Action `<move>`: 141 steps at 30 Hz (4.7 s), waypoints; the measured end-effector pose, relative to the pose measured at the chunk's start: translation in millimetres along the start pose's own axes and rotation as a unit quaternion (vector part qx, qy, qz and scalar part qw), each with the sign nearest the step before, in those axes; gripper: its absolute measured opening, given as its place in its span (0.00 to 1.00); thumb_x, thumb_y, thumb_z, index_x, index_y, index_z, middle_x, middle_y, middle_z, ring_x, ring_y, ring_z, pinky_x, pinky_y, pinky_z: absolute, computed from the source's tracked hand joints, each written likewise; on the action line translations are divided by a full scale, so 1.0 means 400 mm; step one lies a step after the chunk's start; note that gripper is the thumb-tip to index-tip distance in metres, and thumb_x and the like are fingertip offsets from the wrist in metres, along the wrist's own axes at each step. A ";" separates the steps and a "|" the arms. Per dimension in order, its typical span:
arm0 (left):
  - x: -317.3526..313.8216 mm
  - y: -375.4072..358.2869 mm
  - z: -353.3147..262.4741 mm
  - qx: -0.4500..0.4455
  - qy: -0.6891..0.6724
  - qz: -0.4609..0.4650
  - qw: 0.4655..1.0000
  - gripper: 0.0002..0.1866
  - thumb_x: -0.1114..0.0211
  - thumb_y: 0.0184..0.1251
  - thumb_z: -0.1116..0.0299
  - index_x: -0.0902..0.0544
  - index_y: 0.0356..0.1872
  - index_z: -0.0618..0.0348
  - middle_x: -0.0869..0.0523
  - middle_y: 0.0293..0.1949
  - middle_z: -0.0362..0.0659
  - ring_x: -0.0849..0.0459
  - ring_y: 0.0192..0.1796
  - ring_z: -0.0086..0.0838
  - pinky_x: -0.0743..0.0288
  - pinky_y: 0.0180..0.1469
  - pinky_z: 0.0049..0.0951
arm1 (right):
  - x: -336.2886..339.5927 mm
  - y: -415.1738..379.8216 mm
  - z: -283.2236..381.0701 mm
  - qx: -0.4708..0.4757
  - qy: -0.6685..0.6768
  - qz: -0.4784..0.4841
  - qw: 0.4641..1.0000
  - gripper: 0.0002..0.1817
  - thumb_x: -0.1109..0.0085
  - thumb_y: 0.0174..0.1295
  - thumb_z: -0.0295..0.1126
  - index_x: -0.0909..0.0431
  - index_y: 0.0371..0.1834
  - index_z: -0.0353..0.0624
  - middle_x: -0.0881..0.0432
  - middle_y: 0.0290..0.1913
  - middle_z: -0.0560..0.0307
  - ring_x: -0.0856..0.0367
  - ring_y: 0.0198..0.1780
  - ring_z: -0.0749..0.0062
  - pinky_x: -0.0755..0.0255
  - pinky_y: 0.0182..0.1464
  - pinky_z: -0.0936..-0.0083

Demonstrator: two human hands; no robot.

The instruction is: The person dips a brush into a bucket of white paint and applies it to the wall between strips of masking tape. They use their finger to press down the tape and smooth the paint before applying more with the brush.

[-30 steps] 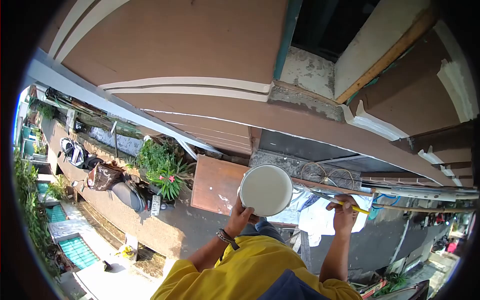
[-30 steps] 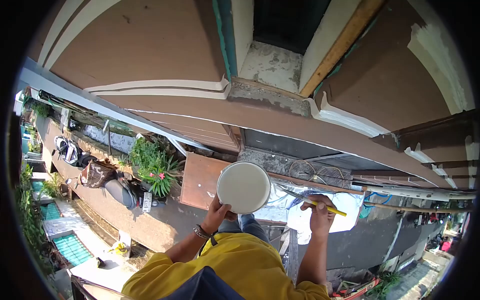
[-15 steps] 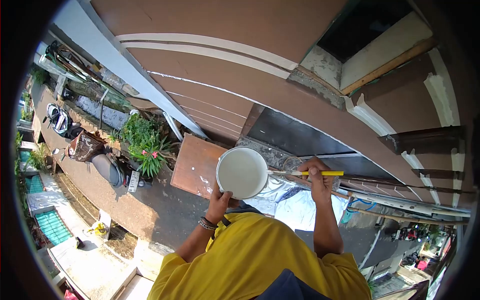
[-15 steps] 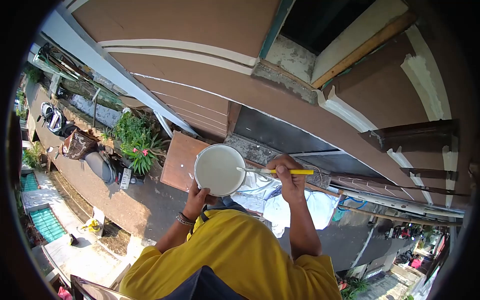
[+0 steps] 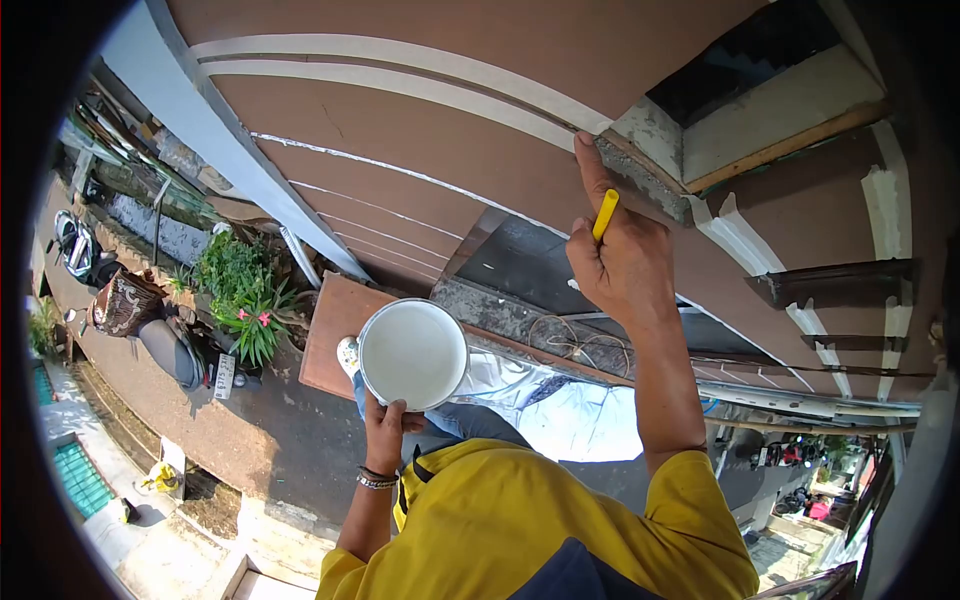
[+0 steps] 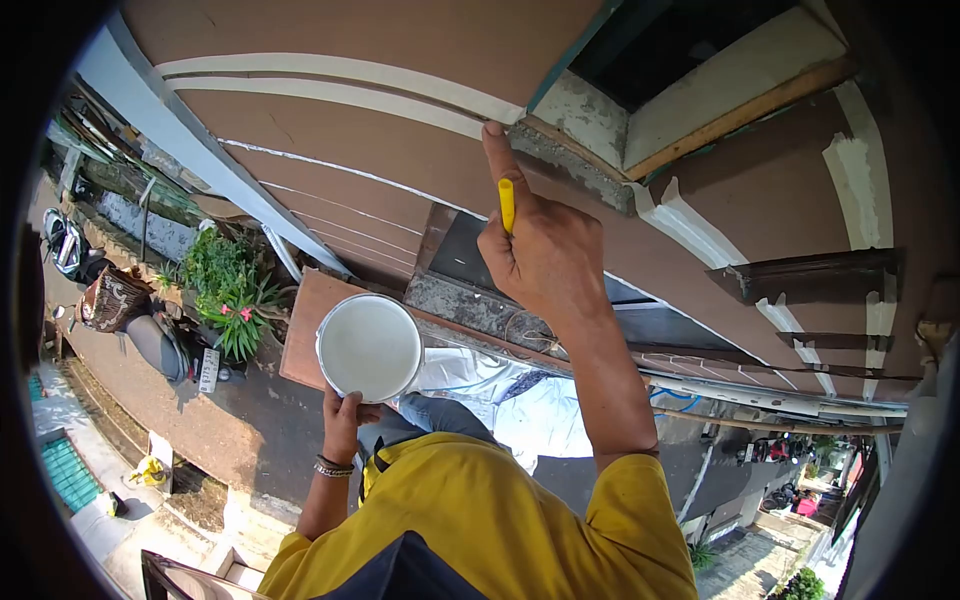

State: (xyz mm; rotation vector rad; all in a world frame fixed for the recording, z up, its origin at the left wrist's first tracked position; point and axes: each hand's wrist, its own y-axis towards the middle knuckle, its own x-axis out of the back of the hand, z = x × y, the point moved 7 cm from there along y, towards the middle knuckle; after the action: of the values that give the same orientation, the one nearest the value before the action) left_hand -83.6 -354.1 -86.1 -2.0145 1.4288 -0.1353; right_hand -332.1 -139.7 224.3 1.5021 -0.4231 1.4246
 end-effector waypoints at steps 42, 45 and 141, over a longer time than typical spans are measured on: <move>0.241 0.006 0.003 0.003 -0.076 -0.064 0.995 0.41 0.49 0.71 0.71 0.57 0.82 0.52 0.13 0.41 0.51 0.11 0.29 0.32 0.14 0.29 0.27 | -0.087 0.210 0.197 0.067 -0.205 0.048 0.975 0.42 0.44 0.62 0.32 0.45 0.83 0.56 0.19 0.21 0.56 0.16 0.24 0.62 0.20 0.31 0.65; 0.256 0.006 0.011 0.001 -0.078 -0.065 0.995 0.41 0.49 0.71 0.71 0.58 0.82 0.51 0.13 0.41 0.51 0.11 0.28 0.32 0.14 0.29 0.26 | -0.103 0.237 0.226 0.050 -0.212 0.072 0.973 0.42 0.43 0.62 0.33 0.45 0.83 0.56 0.20 0.20 0.57 0.16 0.23 0.64 0.20 0.32 0.65; 0.493 0.014 -0.112 -0.015 -0.146 -0.173 0.974 0.40 0.51 0.71 0.75 0.56 0.81 0.51 0.13 0.40 0.51 0.11 0.28 0.32 0.13 0.29 0.27 | -0.410 0.649 0.707 0.097 -0.128 0.157 0.975 0.40 0.48 0.62 0.35 0.43 0.80 0.39 0.21 0.17 0.50 0.19 0.20 0.56 0.23 0.28 0.60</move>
State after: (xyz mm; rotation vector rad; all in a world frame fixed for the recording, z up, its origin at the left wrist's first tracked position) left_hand -28.7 -547.5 -109.3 -2.1882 0.8974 0.0337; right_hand -421.8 -547.3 231.1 1.8492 -0.7221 1.5546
